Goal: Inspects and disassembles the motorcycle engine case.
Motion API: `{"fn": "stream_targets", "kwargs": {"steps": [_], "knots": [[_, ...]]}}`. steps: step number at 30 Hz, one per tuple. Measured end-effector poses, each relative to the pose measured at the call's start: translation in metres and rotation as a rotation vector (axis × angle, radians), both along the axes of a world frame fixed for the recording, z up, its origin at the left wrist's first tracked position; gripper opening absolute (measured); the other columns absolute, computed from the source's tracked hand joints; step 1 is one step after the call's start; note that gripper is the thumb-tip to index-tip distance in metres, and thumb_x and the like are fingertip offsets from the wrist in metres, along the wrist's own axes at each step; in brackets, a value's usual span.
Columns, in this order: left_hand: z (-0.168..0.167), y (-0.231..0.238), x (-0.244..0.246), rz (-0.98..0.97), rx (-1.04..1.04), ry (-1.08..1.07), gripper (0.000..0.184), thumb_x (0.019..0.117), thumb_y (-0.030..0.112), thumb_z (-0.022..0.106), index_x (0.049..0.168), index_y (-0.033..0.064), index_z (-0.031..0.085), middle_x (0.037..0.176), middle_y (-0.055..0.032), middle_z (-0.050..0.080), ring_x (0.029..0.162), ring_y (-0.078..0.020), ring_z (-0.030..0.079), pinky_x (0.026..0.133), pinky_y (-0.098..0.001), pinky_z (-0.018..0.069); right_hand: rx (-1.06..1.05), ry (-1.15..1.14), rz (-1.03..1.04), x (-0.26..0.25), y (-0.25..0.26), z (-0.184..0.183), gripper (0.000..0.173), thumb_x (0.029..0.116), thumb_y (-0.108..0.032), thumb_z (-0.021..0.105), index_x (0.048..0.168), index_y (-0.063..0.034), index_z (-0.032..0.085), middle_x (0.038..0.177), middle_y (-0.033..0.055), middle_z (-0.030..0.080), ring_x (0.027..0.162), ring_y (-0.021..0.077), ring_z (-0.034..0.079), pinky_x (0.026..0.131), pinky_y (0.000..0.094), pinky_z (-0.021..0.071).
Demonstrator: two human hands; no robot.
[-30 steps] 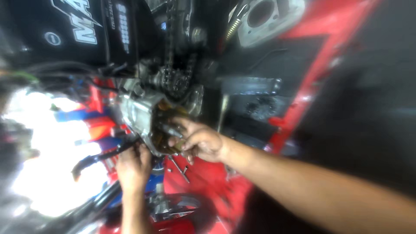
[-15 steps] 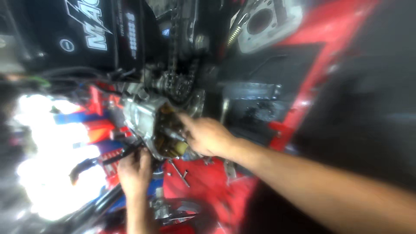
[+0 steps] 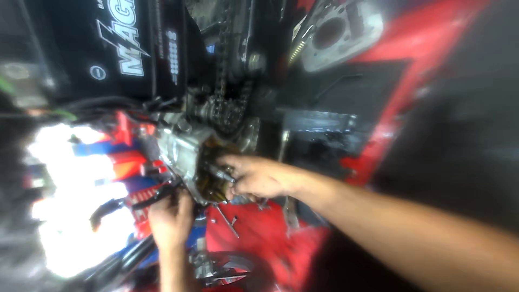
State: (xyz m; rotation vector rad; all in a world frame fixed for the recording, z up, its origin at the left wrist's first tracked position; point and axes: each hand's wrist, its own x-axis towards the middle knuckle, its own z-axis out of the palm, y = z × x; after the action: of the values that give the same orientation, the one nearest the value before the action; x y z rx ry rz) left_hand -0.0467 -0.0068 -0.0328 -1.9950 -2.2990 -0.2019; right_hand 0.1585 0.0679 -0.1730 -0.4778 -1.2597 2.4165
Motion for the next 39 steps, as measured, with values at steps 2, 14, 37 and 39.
{"fn": "stream_targets", "kwargs": {"steps": [2, 14, 37, 39], "knots": [[0.002, 0.0, 0.001, 0.018, -0.02, 0.018, 0.027, 0.0933, 0.037, 0.058, 0.086, 0.0163, 0.073, 0.068, 0.0069, 0.067, 0.058, -0.0054, 0.063, 0.053, -0.034, 0.0566, -0.042, 0.098, -0.019, -0.002, -0.006, -0.005, 0.08, 0.0968, 0.0, 0.061, 0.164, -0.0248, 0.024, 0.102, 0.0056, 0.073, 0.059, 0.0149, 0.061, 0.049, 0.0286, 0.0514], [0.002, -0.001, -0.003, 0.021, -0.029, -0.067, 0.026, 0.0935, 0.037, 0.06, 0.087, 0.0147, 0.073, 0.067, 0.0057, 0.067, 0.054, -0.0076, 0.064, 0.05, -0.0338, 0.0582, 0.3, -0.213, -0.217, -0.006, -0.009, -0.003, 0.062, 0.0979, -0.013, 0.067, 0.153, -0.0286, 0.043, 0.1, -0.002, 0.072, 0.083, 0.0129, 0.069, 0.074, 0.039, 0.0604], [-0.002, 0.0, -0.004, 0.003, 0.01, -0.12, 0.022, 0.0937, 0.031, 0.061, 0.087, 0.0132, 0.072, 0.068, 0.0056, 0.068, 0.057, -0.0071, 0.066, 0.053, -0.0325, 0.0595, 1.023, -0.76, -0.774, -0.036, -0.01, -0.008, 0.012, 0.0938, -0.017, 0.06, 0.094, -0.0184, 0.072, 0.056, 0.0076, 0.056, 0.05, 0.0312, 0.061, 0.041, 0.0461, 0.044], [-0.002, 0.0, -0.005, -0.009, 0.015, -0.147, 0.021, 0.0942, 0.03, 0.062, 0.088, 0.0126, 0.072, 0.069, 0.0049, 0.069, 0.058, -0.008, 0.067, 0.053, -0.0331, 0.0606, 1.035, -0.772, -0.72, -0.035, -0.008, -0.005, 0.012, 0.0942, -0.016, 0.06, 0.094, -0.0181, 0.072, 0.057, 0.0076, 0.057, 0.051, 0.0315, 0.062, 0.042, 0.0459, 0.0444]]}}
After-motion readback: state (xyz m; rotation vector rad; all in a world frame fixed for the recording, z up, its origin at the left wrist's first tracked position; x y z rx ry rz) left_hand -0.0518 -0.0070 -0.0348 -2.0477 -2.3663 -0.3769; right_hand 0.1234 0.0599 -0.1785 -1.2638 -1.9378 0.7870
